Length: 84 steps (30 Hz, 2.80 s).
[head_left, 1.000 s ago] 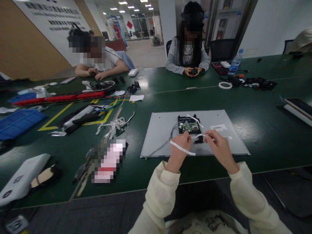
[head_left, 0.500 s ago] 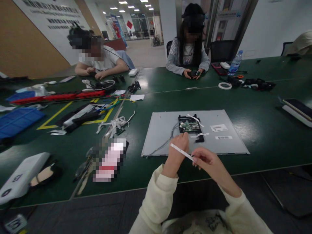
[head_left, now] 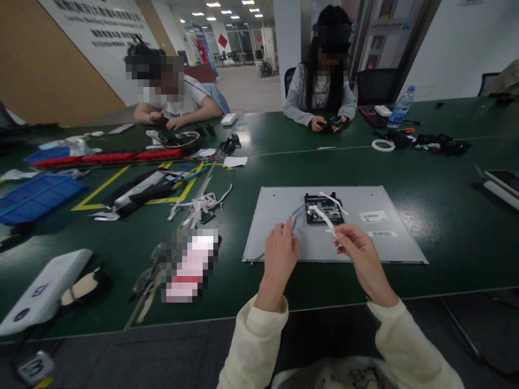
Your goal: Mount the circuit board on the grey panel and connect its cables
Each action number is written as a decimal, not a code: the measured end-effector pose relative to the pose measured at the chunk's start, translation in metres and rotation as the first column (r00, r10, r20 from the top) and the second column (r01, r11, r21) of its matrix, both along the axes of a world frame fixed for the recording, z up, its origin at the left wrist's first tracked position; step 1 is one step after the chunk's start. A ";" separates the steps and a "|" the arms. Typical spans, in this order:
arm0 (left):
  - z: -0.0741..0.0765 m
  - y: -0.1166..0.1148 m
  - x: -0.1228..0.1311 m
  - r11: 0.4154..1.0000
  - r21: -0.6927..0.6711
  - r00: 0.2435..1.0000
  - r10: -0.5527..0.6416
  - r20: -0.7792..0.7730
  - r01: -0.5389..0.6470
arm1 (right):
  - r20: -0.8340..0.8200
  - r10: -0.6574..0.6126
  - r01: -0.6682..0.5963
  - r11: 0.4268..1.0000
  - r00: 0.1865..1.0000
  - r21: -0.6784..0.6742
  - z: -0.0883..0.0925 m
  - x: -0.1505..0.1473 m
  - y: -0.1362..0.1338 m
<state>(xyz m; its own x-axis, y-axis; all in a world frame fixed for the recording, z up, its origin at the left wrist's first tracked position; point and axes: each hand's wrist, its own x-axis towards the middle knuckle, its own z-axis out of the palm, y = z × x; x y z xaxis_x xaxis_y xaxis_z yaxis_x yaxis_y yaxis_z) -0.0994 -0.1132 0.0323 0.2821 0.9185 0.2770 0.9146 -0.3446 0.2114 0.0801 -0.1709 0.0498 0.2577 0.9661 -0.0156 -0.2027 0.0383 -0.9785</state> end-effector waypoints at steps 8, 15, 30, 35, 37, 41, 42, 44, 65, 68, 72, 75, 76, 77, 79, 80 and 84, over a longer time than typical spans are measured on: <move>-0.007 0.009 -0.009 1.000 0.024 0.993 -0.019 0.116 0.017 | 0.050 0.041 -0.041 0.999 0.998 0.004 0.002 -0.018 0.032; 0.000 0.011 -0.014 0.994 -0.059 0.996 -0.093 0.007 0.093 | 0.161 0.143 -0.143 0.990 0.977 -0.011 -0.009 -0.039 0.060; -0.001 0.038 -0.026 0.992 -0.088 0.987 -0.077 0.141 0.090 | 0.333 0.252 -0.257 0.966 0.909 -0.032 -0.041 -0.061 0.088; 0.000 0.038 -0.025 0.994 -0.079 0.987 -0.065 0.149 0.077 | 0.300 0.266 -0.246 0.964 0.916 -0.102 -0.041 -0.061 0.087; 0.000 0.038 -0.025 0.995 -0.071 0.986 -0.063 0.152 0.075 | 0.290 0.266 -0.237 0.963 0.919 -0.132 -0.039 -0.061 0.087; -0.001 0.038 -0.026 0.994 -0.064 0.984 -0.074 0.161 0.085 | 0.321 0.238 -0.222 0.971 0.917 -0.086 -0.026 -0.061 0.086; -0.001 0.038 -0.026 0.993 -0.067 0.983 -0.082 0.165 0.094 | 0.345 0.216 -0.217 0.976 0.913 -0.036 -0.022 -0.061 0.086; -0.002 0.037 -0.026 0.991 -0.070 0.980 -0.097 0.174 0.111 | 0.376 0.169 -0.206 0.977 0.911 0.061 -0.016 -0.061 0.087; -0.010 0.038 -0.024 0.993 -0.042 0.979 -0.103 0.174 0.112 | 0.381 0.346 -0.263 0.931 0.857 -0.252 -0.033 -0.059 0.087; -0.011 0.038 -0.024 0.992 -0.041 0.979 -0.112 0.170 0.120 | 0.315 0.299 -0.253 0.951 0.901 -0.178 -0.028 -0.059 0.087; -0.014 0.038 -0.025 0.991 -0.052 0.980 -0.110 0.168 0.120 | 0.219 0.228 -0.225 0.974 0.949 -0.036 -0.022 -0.060 0.087; -0.015 0.038 -0.025 0.993 -0.041 0.974 -0.100 0.203 0.111 | 0.259 0.253 -0.245 0.967 0.932 -0.064 -0.025 -0.061 0.087; -0.015 0.038 -0.025 0.993 -0.040 0.970 -0.098 0.221 0.110 | 0.297 0.268 -0.252 0.963 0.917 -0.090 -0.027 -0.061 0.086; -0.015 0.038 -0.025 0.993 -0.041 0.966 -0.098 0.239 0.111 | 0.340 0.280 -0.256 0.960 0.898 -0.115 -0.029 -0.062 0.086; -0.015 0.038 -0.025 0.993 -0.046 0.961 -0.097 0.258 0.112 | 0.418 0.298 -0.256 0.954 0.858 -0.155 -0.033 -0.062 0.086; -0.015 0.038 -0.025 0.993 -0.046 0.963 -0.098 0.252 0.113 | 0.445 0.307 -0.257 0.951 0.841 -0.171 -0.034 -0.062 0.086; -0.015 0.039 -0.025 0.994 -0.033 0.983 -0.103 0.149 0.109 | 0.513 0.324 -0.254 0.946 0.795 -0.203 -0.033 -0.062 0.087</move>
<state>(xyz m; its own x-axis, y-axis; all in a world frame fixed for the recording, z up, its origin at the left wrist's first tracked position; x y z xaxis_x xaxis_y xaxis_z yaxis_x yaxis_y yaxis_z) -0.1241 -0.0742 0.0173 0.3372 0.8971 0.2854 0.8313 -0.4260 0.3570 0.0180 -0.0843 0.0168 -0.0321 0.9965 -0.0767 0.3677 -0.0596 -0.9280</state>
